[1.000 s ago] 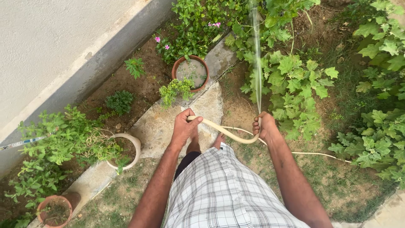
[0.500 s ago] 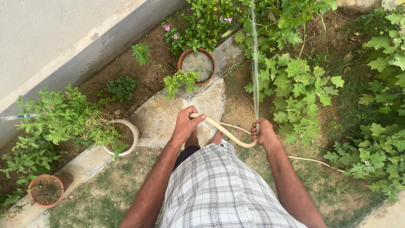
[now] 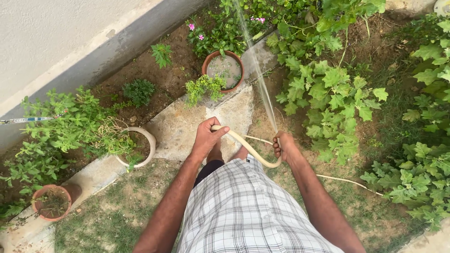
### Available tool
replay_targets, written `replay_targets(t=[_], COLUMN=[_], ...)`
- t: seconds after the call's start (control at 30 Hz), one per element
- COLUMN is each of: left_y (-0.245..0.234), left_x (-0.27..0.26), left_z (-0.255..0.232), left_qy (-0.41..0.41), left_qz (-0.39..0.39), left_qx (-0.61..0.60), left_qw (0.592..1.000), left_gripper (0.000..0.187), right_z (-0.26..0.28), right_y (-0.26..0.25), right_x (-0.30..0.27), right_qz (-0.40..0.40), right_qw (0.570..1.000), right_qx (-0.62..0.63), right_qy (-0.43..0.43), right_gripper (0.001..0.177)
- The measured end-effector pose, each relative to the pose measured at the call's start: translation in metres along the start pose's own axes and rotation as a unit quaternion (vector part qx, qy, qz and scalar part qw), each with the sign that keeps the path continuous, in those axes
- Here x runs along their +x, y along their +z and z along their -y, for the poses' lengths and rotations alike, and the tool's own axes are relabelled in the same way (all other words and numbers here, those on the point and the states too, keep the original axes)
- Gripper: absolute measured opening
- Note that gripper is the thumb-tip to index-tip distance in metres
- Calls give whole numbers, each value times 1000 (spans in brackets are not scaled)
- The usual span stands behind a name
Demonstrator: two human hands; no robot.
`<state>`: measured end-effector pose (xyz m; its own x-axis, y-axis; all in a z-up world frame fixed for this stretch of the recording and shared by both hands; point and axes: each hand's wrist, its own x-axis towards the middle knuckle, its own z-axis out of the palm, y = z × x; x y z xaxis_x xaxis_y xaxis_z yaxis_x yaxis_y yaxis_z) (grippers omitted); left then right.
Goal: The person is watering plants in a garden using a hose.
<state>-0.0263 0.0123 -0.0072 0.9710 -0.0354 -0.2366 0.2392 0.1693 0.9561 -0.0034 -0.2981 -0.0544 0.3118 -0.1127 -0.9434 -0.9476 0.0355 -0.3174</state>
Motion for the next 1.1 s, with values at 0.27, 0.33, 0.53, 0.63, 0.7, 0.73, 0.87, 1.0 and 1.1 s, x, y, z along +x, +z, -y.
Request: replay_targets(t=[0.27,0.33,0.53,0.63,0.7,0.73,0.87,1.0,1.1], left_y=[1,2,6,8,11,12,21,28,31], left_x=[-3,-4,-5,-6,-8,-9,-11,-11,-7], left_z=[11,10,12,15,18,20,27,42,38], left_qy=[-8,-11,-11,-16,-9,-9,16,-45,-34], left_qz=[-3,-3,-2,7,16,15,28,50,64], left_qx=[6,7,-7,-14,19,18,80,51,69], left_qw=[1000,1000,1000,1000,1000,1000,996,996,995], left_gripper=[36,37,38,36,35,35,38,39,39], right_z=[-13,-13,-9,-9,-9,-9,-14,-27,-22], right_y=[-12,-14,-13,-14,-15,-18,-30,-60,-78], right_x=[23,23,3,3,5,9,24,61,63], right_qz=[-6,-9,-39,-48,-77,-77,-105,-146,-117], right_qw=[999,999,999,996,990,990,980,966,980], right_qx=[20,19,-31,-71,-118,-119,-166,-214,-157], right_qy=[40,51,22,16,24,24,35,16,-20], right_gripper=[27,27,30,31,27,27,33,27,22])
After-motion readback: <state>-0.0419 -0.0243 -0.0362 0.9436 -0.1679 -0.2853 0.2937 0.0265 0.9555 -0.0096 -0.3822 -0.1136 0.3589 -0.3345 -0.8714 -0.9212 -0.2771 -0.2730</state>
